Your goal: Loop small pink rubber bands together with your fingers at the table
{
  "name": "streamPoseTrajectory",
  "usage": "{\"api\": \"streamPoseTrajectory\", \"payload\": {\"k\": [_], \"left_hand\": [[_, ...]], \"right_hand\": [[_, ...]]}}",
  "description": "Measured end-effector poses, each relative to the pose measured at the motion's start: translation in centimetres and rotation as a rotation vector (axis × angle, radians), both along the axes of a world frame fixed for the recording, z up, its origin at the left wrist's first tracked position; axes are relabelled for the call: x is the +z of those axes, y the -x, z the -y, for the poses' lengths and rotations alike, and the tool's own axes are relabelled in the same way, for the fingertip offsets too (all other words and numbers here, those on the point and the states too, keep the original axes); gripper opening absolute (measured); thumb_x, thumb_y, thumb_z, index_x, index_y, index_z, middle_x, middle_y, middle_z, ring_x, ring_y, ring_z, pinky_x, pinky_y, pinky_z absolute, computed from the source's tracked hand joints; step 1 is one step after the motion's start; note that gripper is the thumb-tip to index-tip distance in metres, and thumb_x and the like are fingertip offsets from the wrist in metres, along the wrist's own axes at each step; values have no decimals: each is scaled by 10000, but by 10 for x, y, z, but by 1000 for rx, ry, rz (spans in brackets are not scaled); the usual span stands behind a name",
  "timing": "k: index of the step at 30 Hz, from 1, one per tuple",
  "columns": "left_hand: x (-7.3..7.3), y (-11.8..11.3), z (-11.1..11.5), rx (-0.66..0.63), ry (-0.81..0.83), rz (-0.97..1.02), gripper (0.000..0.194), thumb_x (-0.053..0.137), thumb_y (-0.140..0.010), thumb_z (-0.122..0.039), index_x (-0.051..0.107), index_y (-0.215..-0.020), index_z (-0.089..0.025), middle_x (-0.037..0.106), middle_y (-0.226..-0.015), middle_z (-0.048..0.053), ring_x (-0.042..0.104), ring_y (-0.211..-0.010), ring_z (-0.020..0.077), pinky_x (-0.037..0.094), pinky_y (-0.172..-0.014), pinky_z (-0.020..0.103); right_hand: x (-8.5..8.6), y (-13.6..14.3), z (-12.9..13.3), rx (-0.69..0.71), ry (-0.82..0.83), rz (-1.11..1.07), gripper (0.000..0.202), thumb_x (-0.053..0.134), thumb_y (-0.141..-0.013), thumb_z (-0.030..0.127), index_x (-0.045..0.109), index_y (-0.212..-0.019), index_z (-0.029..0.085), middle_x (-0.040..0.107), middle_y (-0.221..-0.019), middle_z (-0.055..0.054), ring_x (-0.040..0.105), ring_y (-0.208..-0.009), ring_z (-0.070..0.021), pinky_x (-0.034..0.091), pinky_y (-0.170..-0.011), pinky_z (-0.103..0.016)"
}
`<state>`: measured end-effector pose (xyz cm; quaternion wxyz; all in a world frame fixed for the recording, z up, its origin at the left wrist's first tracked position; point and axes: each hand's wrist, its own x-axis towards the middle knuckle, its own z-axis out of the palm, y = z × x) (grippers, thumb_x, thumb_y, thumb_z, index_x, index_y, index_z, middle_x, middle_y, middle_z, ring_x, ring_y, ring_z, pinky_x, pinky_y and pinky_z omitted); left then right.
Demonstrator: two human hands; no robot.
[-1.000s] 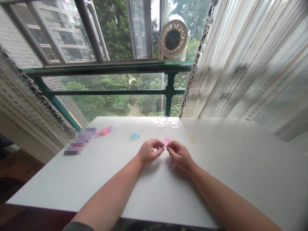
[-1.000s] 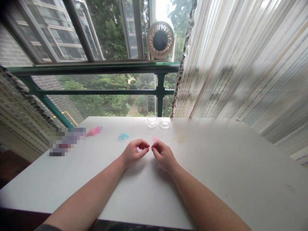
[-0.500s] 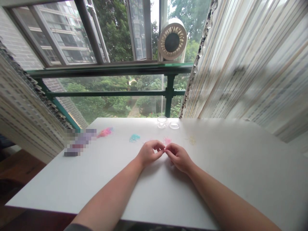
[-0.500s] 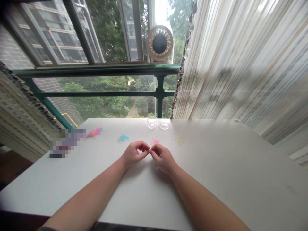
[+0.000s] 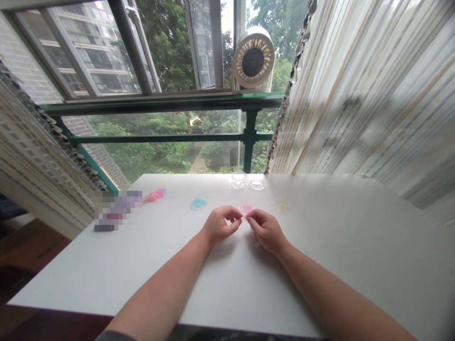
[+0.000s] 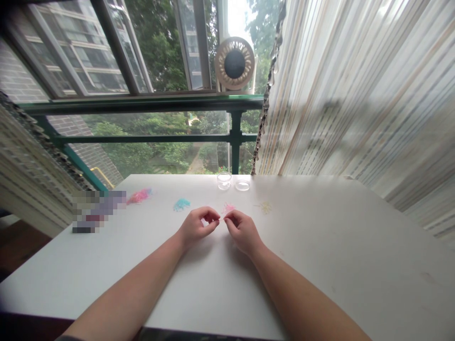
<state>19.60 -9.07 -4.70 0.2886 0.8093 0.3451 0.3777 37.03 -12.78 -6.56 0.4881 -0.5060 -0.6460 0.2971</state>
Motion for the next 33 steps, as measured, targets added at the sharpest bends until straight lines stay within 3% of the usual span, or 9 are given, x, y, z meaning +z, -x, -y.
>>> {"api": "streamPoseTrajectory", "payload": {"k": [5, 11, 17, 23, 28, 33], "left_hand": [[0, 1, 0, 0, 12, 14, 108, 588, -740, -195, 643, -823, -152, 663, -756, 33, 569, -653, 104, 471, -651, 226], [0, 0, 1, -17, 8, 5, 107, 588, -736, -189, 644, -820, -155, 666, -758, 28, 575, -651, 102, 466, -650, 226], [2, -1, 2, -10, 1, 0, 97, 589, -732, -189, 643, -804, -154, 663, -744, 26, 569, -644, 101, 466, -647, 225], [3, -1, 3, -13, 8, 1, 104, 588, -735, -196, 644, -811, -153, 663, -744, 29, 573, -650, 103, 468, -643, 222], [3, -2, 3, -21, 12, 1, 98, 587, -737, -202, 647, -797, -154, 669, -753, 32, 575, -646, 102, 468, -633, 222], [3, -2, 3, -26, 18, 8, 97, 589, -736, -201, 644, -800, -154, 665, -754, 31, 574, -645, 102, 473, -639, 223]], "right_hand": [[0, -1, -1, 10, 29, -87, 126, 537, -806, 283, 551, -733, 181, 478, -574, 38, 426, -513, -99, 343, -507, -234], [-2, 2, 2, 189, 45, -138, 141, 567, -794, 276, 532, -899, 190, 456, -608, 55, 412, -517, -90, 333, -497, -222], [-2, 3, 1, 125, 56, -121, 103, 542, -814, 279, 521, -773, 188, 501, -624, 34, 417, -510, -86, 331, -471, -216], [-3, 2, 0, 149, 91, -107, 126, 536, -824, 307, 526, -871, 191, 462, -584, 57, 433, -477, -82, 355, -455, -208], [-3, 1, 2, 141, 99, -44, 146, 535, -821, 321, 513, -755, 191, 508, -607, 34, 465, -484, -87, 372, -451, -209], [0, 1, 2, 158, 107, -73, 160, 540, -817, 340, 503, -757, 197, 495, -599, 39, 462, -483, -91, 371, -454, -212]]}}
